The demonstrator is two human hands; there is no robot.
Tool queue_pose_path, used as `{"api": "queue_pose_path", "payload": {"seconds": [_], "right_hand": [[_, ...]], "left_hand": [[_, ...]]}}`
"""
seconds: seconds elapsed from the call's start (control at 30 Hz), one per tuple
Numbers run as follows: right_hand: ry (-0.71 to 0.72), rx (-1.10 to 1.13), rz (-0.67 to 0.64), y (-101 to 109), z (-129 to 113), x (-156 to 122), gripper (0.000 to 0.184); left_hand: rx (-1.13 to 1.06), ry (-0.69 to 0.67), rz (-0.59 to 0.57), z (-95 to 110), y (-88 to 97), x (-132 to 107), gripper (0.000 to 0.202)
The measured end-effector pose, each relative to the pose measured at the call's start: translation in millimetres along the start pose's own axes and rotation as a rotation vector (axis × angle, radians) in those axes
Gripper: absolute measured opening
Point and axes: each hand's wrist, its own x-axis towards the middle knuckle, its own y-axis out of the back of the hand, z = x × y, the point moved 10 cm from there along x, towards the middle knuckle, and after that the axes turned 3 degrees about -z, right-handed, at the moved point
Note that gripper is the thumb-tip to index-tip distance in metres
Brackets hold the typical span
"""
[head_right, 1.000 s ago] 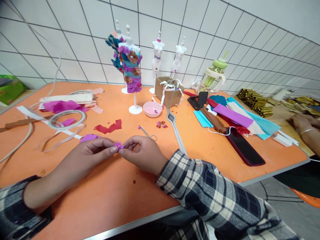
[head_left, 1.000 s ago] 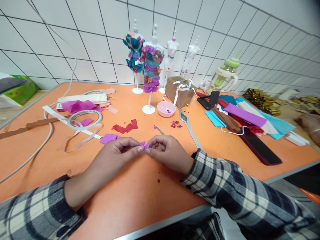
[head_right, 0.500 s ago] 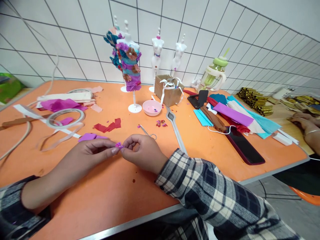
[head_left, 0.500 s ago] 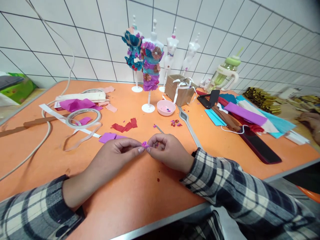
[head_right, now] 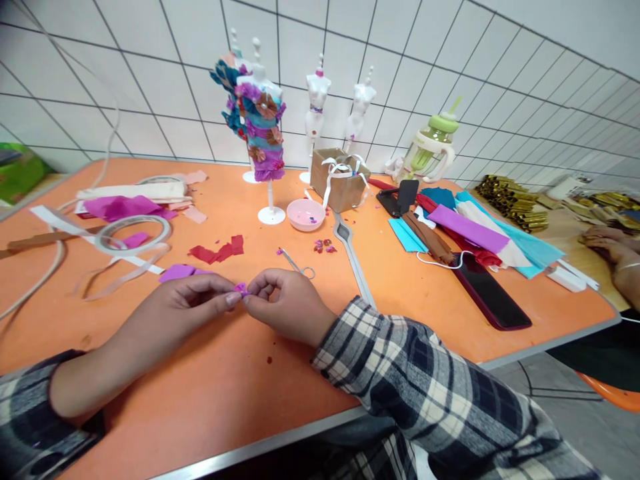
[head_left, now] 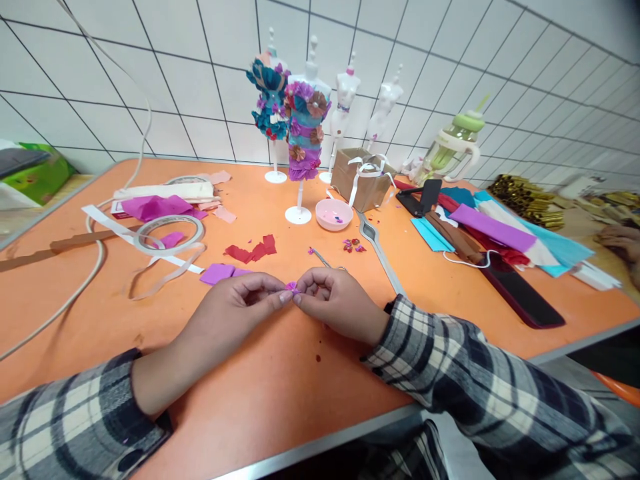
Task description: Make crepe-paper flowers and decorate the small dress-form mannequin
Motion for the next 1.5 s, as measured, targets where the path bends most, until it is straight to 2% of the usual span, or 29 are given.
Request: {"api": "queue_pose_path", "payload": {"seconds": [0.2,0.37,0.53,0.73,0.8,0.87,0.93,1.0,1.07,1.13,1.2,1.27,1.33,1.43,1.5], "right_hand": [[0.022,-0.073,0.015,5,-1,-1,0.007],[0.017,-0.027,-0.002,6,-2,-2,0.008],[0.043,-0.071,0.057,11,-3,-1,0.010],[0.032,-0.075,0.028,8,0,-1,0.009],[0.092,-0.094,0.041,10,-5,-2,0.009],[0.207,-0.134,0.109,18,-14,-5,0.008],[0.382,-0.227,0.184,24,-29,-11,0.018],[0.561,-0.359,0.207,21,-43,-20,0.025],[0.687,-0.460,0.199,14,-52,-26,0.018],[0.732,-0.487,0.192,12,-54,-29,0.010],[0.705,-0.449,0.187,13,-53,-26,0.009],[0.599,-0.366,0.170,16,-46,-17,0.008],[0.408,-0.248,0.126,19,-29,-6,0.009],[0.099,-0.047,0.024,13,2,4,0.019],[-0.016,0.047,-0.020,8,13,3,0.022]], "left_hand": [[0.009,-0.011,0.003,-2,0.2,0,0.019],[-0.034,-0.007,0.009,0,1.0,0,0.016],[-0.022,-0.011,0.009,1,2.6,-1,0.015],[-0.072,-0.015,-0.011,-1,2.1,-1,0.012],[-0.111,0.004,-0.018,-4,1.7,-1,0.011],[-0.149,0.019,-0.027,-6,1.7,-1,0.010],[-0.178,0.024,-0.044,-7,1.3,-1,0.010],[-0.196,0.022,-0.070,-8,0.0,-2,0.010],[-0.211,0.024,-0.102,-9,-2.5,-3,0.010],[-0.246,0.025,-0.121,-9,-4.1,-3,0.013],[-0.291,0.011,-0.101,-9,-2.0,-4,0.017],[-0.319,-0.005,-0.047,-8,3.5,-4,0.016],[-0.308,-0.013,0.013,-8,9.1,-4,0.013],[-0.192,-0.020,0.066,-5,12.7,-3,0.023],[-0.079,-0.014,0.062,-1,10.4,-2,0.022]]}}
